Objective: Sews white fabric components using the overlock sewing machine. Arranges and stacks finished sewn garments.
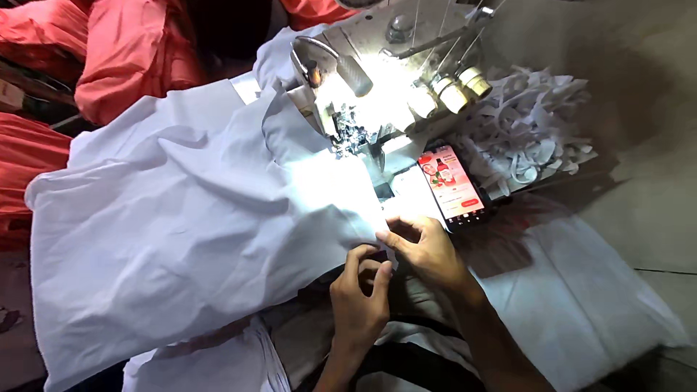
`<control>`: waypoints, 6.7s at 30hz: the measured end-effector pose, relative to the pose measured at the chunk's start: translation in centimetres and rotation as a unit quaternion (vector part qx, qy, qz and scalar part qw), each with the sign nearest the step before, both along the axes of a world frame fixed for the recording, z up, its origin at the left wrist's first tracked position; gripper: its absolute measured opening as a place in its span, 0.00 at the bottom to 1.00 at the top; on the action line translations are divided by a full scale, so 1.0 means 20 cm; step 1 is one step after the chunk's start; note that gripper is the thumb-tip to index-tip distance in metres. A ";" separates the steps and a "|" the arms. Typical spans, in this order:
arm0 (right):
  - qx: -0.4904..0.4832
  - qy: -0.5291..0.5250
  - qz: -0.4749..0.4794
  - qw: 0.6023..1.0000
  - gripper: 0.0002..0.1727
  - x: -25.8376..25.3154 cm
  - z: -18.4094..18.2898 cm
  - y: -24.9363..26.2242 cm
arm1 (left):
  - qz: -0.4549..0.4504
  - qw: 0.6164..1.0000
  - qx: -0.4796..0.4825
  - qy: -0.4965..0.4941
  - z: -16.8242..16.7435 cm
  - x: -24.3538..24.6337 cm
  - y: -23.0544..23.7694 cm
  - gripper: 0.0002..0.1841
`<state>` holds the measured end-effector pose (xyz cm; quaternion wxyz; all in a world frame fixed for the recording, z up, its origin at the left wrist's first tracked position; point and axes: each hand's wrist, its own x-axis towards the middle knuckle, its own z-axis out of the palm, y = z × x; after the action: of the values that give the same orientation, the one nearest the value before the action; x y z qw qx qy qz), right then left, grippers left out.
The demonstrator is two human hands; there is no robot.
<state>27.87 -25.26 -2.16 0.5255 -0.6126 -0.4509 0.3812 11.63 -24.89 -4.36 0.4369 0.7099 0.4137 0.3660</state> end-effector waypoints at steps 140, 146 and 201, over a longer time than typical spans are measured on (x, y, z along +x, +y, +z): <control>0.028 -0.029 -0.072 0.997 0.22 -0.02 0.10 0.28 | -0.117 0.947 0.260 0.148 0.44 -0.35 1.20 0.24; 0.077 0.032 -0.048 0.995 0.23 0.00 0.01 0.24 | -0.042 0.938 0.273 0.211 0.43 -0.23 1.37 0.11; -0.105 0.180 0.238 0.949 0.23 -0.03 0.37 0.20 | -0.043 0.833 0.506 0.220 0.56 -0.60 0.98 0.10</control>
<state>27.25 -21.23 5.27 0.4249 -0.4606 -0.4392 0.6438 -0.29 -5.28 6.87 -0.0700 0.9105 0.2251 0.3396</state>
